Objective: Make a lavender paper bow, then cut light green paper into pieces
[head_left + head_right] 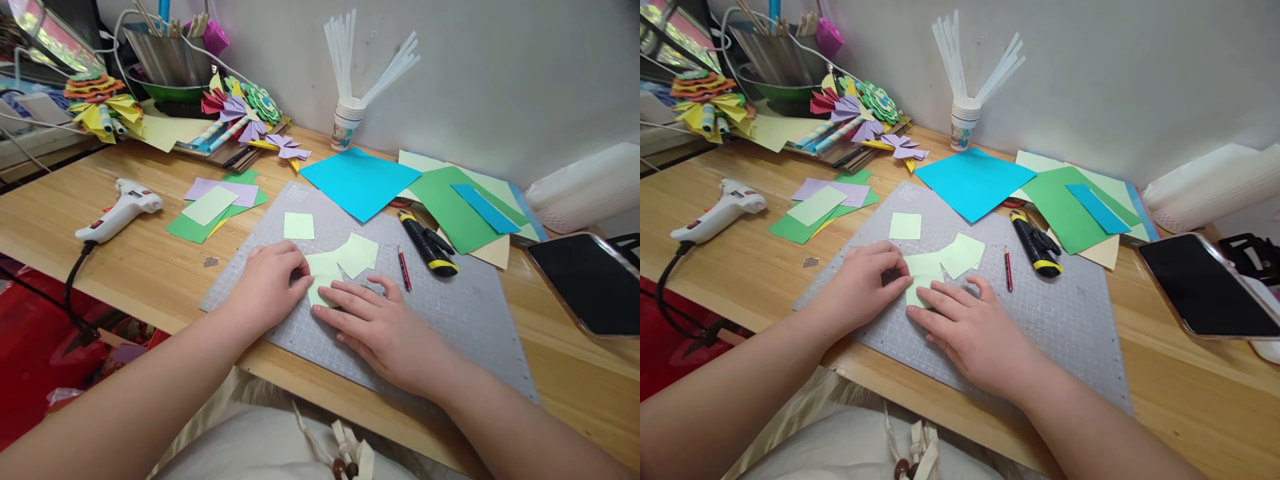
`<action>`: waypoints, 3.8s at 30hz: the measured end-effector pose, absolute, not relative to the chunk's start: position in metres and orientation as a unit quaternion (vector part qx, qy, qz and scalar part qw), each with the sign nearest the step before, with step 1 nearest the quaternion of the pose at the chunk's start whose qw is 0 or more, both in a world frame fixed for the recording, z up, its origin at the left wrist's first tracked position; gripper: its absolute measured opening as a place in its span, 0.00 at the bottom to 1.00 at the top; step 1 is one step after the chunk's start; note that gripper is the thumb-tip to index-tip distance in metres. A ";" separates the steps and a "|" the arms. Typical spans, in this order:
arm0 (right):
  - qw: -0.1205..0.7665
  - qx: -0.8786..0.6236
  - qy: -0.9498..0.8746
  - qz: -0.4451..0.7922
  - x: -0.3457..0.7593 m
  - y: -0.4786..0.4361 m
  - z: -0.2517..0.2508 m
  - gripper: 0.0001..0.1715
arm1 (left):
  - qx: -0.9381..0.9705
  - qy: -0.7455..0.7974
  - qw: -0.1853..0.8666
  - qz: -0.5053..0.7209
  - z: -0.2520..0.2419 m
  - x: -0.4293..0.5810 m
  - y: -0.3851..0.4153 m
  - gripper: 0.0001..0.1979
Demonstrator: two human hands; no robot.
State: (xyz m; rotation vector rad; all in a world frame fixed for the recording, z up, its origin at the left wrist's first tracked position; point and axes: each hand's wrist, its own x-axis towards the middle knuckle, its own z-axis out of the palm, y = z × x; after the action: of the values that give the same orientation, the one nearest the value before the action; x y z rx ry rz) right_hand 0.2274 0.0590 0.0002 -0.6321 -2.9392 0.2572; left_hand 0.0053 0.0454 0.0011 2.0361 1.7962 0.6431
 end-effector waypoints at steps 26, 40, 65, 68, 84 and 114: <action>0.063 -0.206 -0.973 0.082 0.226 0.059 0.000 0.20 | 0.710 0.636 0.190 0.236 0.003 0.005 0.046 0.05; 0.060 -0.209 -0.972 0.087 0.226 0.059 0.000 0.20 | 0.679 0.663 0.197 0.247 0.001 0.002 0.047 0.06; 0.047 -0.212 -0.970 0.113 0.226 0.059 0.003 0.20 | 0.713 0.647 0.163 0.216 -0.004 0.003 0.046 0.04; 0.044 -0.215 -0.969 0.112 0.226 0.058 0.002 0.20 | 0.712 0.648 0.162 0.215 -0.003 0.003 0.046 0.04; 0.145 -0.333 -0.927 0.096 0.223 0.041 0.004 0.15 | 0.714 0.648 0.159 0.211 -0.003 0.003 0.047 0.04; 0.186 -0.283 -0.936 0.101 0.224 0.072 -0.001 0.09 | 0.855 0.505 0.057 0.103 0.017 0.022 0.028 0.11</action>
State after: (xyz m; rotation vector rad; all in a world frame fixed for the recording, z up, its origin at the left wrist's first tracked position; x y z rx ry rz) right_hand 0.2240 0.0723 -0.0009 -0.7964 -2.6359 0.2835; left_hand 0.0218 0.0279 0.0168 2.5929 1.5302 0.3125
